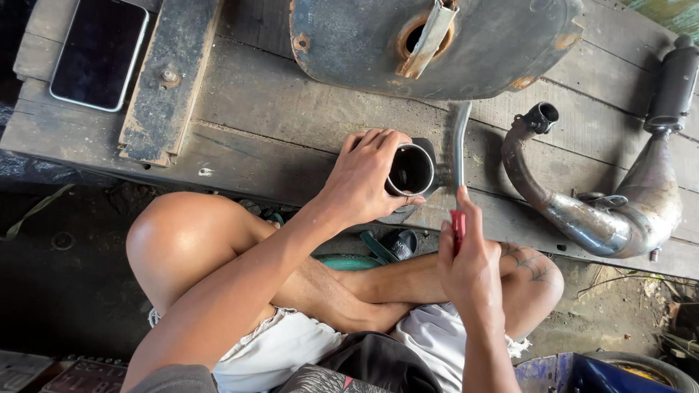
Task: Cleaning a motorcycle engine cylinder using a wire brush
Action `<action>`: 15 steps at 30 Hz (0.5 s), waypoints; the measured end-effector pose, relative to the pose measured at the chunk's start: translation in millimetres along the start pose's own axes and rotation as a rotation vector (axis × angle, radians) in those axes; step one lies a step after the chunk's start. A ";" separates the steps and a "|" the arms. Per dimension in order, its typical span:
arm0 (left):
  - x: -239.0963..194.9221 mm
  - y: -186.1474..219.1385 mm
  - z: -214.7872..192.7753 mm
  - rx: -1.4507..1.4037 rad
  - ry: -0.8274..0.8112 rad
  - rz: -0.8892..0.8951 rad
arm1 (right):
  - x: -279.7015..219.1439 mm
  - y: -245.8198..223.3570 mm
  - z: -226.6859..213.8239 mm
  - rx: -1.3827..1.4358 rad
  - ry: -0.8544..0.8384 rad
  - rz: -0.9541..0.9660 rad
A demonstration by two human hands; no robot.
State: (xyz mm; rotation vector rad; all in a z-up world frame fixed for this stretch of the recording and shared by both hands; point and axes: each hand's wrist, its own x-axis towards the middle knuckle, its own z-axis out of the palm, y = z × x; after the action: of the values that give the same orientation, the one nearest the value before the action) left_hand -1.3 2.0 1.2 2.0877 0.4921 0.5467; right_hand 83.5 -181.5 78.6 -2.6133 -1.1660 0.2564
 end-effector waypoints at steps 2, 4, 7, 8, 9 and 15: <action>-0.1 -0.4 0.4 -0.005 0.007 0.009 | -16.1 7.5 6.1 0.010 0.020 -0.028; -0.8 -0.7 1.9 0.001 0.009 0.005 | -38.2 14.4 13.9 0.072 0.018 0.083; -0.2 0.2 0.0 0.003 0.010 0.004 | -55.6 35.1 35.6 0.176 0.049 0.155; 0.1 0.0 0.4 0.001 0.004 0.006 | -50.8 34.0 43.5 0.175 0.050 0.161; 0.1 0.0 0.8 0.004 0.001 0.000 | -46.3 32.8 51.4 0.217 0.104 0.133; -1.9 1.7 7.9 0.050 0.081 -0.017 | -30.1 37.1 94.1 0.442 0.248 0.062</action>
State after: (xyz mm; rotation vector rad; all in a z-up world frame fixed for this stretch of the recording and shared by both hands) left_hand 1.7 -5.2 -1.7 2.1134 0.5753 0.6169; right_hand 64.5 -211.8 -20.7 -2.2186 -0.8348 0.1716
